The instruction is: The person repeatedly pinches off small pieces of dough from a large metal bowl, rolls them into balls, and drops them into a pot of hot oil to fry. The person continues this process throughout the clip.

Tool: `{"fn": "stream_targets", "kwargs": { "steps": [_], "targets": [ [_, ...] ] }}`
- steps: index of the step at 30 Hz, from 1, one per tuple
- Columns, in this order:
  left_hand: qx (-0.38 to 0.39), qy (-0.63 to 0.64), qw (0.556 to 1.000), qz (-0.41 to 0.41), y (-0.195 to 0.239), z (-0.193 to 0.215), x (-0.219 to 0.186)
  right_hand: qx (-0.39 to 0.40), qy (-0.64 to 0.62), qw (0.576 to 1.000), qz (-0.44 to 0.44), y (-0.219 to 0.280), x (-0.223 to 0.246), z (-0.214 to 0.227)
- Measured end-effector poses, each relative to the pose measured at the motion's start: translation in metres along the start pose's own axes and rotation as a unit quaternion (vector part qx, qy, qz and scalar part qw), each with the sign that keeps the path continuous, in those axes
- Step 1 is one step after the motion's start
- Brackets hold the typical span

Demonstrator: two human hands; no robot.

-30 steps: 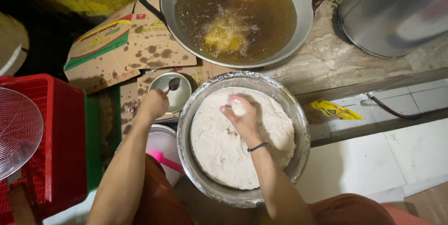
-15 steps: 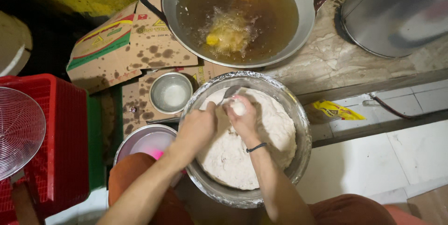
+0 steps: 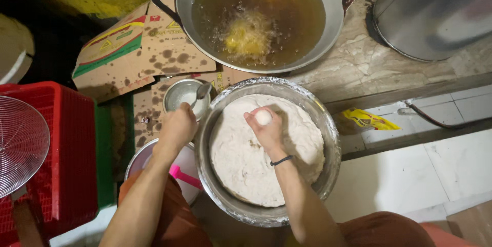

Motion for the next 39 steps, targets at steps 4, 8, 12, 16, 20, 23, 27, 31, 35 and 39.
{"fn": "stream_targets", "kwargs": {
  "steps": [4,8,12,16,20,23,27,31,35,39],
  "targets": [
    [0.003,0.036,0.999,-0.016,0.021,0.012,-0.022,0.002,-0.051,0.998,-0.035,0.011,0.046,0.011],
    [0.05,-0.018,0.995,-0.082,0.027,-0.012,-0.043,0.01,-0.073,0.997,0.012,0.01,0.05,0.007],
    [0.084,-0.082,0.985,-0.129,0.068,-0.012,-0.084,-0.012,-0.018,1.0,-0.009,-0.001,0.005,-0.004],
    [0.072,-0.141,0.974,-0.16,0.068,-0.03,-0.093,-0.047,-0.059,0.996,-0.051,0.004,0.019,-0.004],
    [0.055,-0.192,0.962,-0.185,0.069,-0.035,-0.101,-0.015,-0.072,0.997,-0.02,0.0,0.016,0.0],
    [0.026,-0.227,0.951,-0.208,0.071,-0.039,-0.104,-0.02,-0.017,0.998,-0.049,-0.02,-0.037,-0.014],
    [0.024,-0.23,0.944,-0.236,0.072,-0.046,-0.105,-0.042,0.005,0.984,-0.175,-0.042,-0.128,-0.037],
    [0.072,-0.193,0.951,-0.232,0.059,-0.038,-0.109,-0.052,0.001,0.972,-0.231,-0.027,-0.067,-0.021],
    [0.194,-0.06,0.966,-0.159,0.027,-0.034,-0.096,-0.037,0.035,0.975,-0.217,-0.006,-0.017,-0.003],
    [0.229,0.138,0.96,-0.083,0.022,-0.018,-0.091,-0.057,0.066,0.974,-0.21,-0.008,-0.026,0.006]
  ]
}}
Point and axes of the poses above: each hand's wrist, its own y-axis away from the middle knuckle, its own z-axis out of the back of the hand, x = y × z, the point moved 3 cm from there along -y, towards the middle knuckle, and after that the axes turned 6 degrees about x, right-handed, at the moved point
